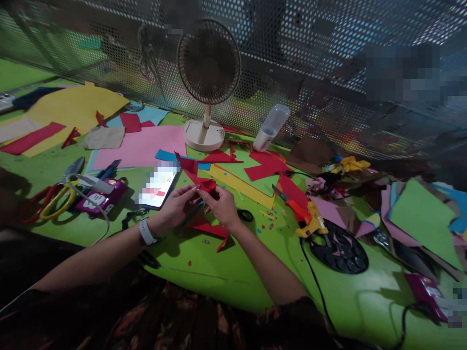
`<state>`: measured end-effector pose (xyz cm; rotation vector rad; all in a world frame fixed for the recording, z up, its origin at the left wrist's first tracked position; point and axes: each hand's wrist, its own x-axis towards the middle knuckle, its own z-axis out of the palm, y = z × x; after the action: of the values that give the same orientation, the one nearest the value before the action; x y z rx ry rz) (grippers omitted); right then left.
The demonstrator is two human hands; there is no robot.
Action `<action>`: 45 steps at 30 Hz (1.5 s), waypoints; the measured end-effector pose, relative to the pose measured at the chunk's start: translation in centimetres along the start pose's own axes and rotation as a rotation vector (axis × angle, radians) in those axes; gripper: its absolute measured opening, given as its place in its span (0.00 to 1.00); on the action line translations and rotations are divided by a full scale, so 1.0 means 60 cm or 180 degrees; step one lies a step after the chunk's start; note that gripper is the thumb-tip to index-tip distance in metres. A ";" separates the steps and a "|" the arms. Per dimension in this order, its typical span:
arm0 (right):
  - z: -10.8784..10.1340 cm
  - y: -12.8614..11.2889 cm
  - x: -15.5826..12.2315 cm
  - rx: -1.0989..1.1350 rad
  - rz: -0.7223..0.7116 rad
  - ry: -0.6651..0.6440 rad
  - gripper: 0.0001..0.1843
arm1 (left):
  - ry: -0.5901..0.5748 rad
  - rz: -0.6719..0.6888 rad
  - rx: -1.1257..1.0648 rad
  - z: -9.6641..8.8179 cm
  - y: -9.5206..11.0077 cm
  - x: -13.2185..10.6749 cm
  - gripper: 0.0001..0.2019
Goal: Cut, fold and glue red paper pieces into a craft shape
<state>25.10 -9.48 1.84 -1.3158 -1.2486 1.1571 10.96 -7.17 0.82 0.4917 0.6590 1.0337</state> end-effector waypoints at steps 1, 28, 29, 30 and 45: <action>0.000 0.000 0.001 0.0030 0.0013 -0.0011 0.20 | -0.0013 0.0011 0.0022 -0.001 0.000 0.000 0.08; 0.003 0.016 0.004 0.0215 0.0152 -0.0146 0.22 | -0.0247 0.0250 0.0434 -0.003 -0.006 0.000 0.11; 0.005 0.017 0.002 0.0203 0.0129 -0.0139 0.22 | -0.0277 0.0269 0.0491 -0.003 -0.006 0.001 0.11; 0.006 0.017 -0.001 0.0182 0.0118 -0.0094 0.22 | -0.0302 0.0286 0.0549 -0.003 -0.006 0.001 0.11; -0.142 -0.079 0.019 0.0063 -0.0358 -0.0980 0.21 | -0.1083 -0.0528 0.1895 -0.021 0.048 0.005 0.05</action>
<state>33.15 -8.48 7.36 -1.0646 -1.5076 1.3216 8.39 -5.57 1.71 1.0859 0.6827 0.5631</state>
